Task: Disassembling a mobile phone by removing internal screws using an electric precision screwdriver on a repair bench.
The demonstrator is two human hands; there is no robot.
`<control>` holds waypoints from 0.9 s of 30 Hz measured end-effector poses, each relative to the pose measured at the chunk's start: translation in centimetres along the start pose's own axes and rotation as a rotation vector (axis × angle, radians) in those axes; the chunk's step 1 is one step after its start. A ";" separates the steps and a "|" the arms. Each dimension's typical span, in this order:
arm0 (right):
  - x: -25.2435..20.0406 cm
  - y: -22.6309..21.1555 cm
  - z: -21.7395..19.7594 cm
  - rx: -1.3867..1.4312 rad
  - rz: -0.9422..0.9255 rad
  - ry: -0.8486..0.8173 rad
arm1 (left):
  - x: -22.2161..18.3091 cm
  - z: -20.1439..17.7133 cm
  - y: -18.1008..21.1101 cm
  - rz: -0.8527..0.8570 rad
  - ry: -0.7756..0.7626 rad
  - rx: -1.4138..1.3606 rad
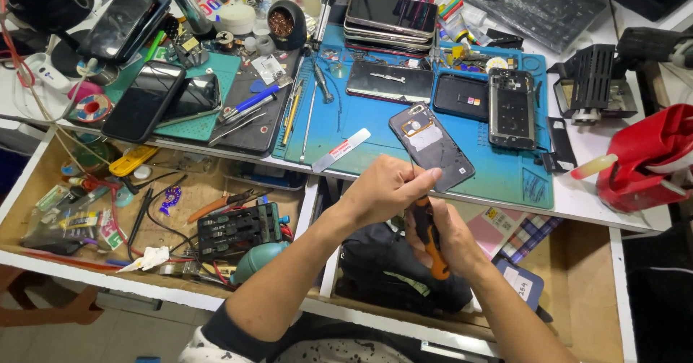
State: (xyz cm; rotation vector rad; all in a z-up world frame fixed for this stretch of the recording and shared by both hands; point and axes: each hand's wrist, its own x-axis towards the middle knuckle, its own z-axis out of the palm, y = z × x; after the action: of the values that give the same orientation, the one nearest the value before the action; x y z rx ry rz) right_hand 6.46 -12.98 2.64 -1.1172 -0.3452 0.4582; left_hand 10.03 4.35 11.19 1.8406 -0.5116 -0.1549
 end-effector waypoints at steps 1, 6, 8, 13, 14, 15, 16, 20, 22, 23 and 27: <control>-0.2 0.4 -0.2 -0.001 -0.003 -0.004 | 0.4 -0.2 -0.4 0.002 0.003 0.003; 0.0 -0.2 -0.3 0.087 0.029 -0.072 | 0.9 -0.4 -0.4 0.013 -0.083 0.039; 0.5 -0.3 -0.4 -0.012 -0.020 0.001 | 0.8 -1.0 -0.2 -0.072 -0.025 0.088; 0.7 -3.8 2.1 -0.507 -0.096 0.222 | 0.3 -0.2 1.1 -0.331 0.069 0.167; 0.7 -3.3 1.7 -0.582 -0.109 0.245 | 0.6 0.1 1.1 -0.349 0.090 0.217; 0.8 -2.7 1.4 -0.658 -0.120 0.267 | 0.8 0.4 1.0 -0.368 0.112 0.268; 0.5 -3.0 1.6 -0.658 -0.116 0.274 | 0.8 0.6 0.1 -0.369 0.104 0.265; 0.2 -3.8 1.4 -0.569 -0.136 0.201 | 1.1 0.2 0.3 -0.112 -0.043 0.233; 0.3 -3.4 0.8 -0.465 -0.180 0.123 | 0.9 -1.0 1.3 0.024 -0.134 0.184; 0.4 -3.0 0.5 -0.465 -0.200 0.122 | 0.8 -1.7 1.4 0.022 -0.208 0.198; 0.5 -3.5 1.0 -0.658 -0.211 0.150 | 0.3 -2.1 1.0 -0.070 -0.090 0.339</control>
State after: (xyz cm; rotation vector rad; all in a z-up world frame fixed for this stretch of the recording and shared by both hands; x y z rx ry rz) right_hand 7.00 -13.25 6.28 -1.7216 -0.4942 0.0622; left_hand 10.79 5.76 12.85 2.1913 -0.5621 -0.2094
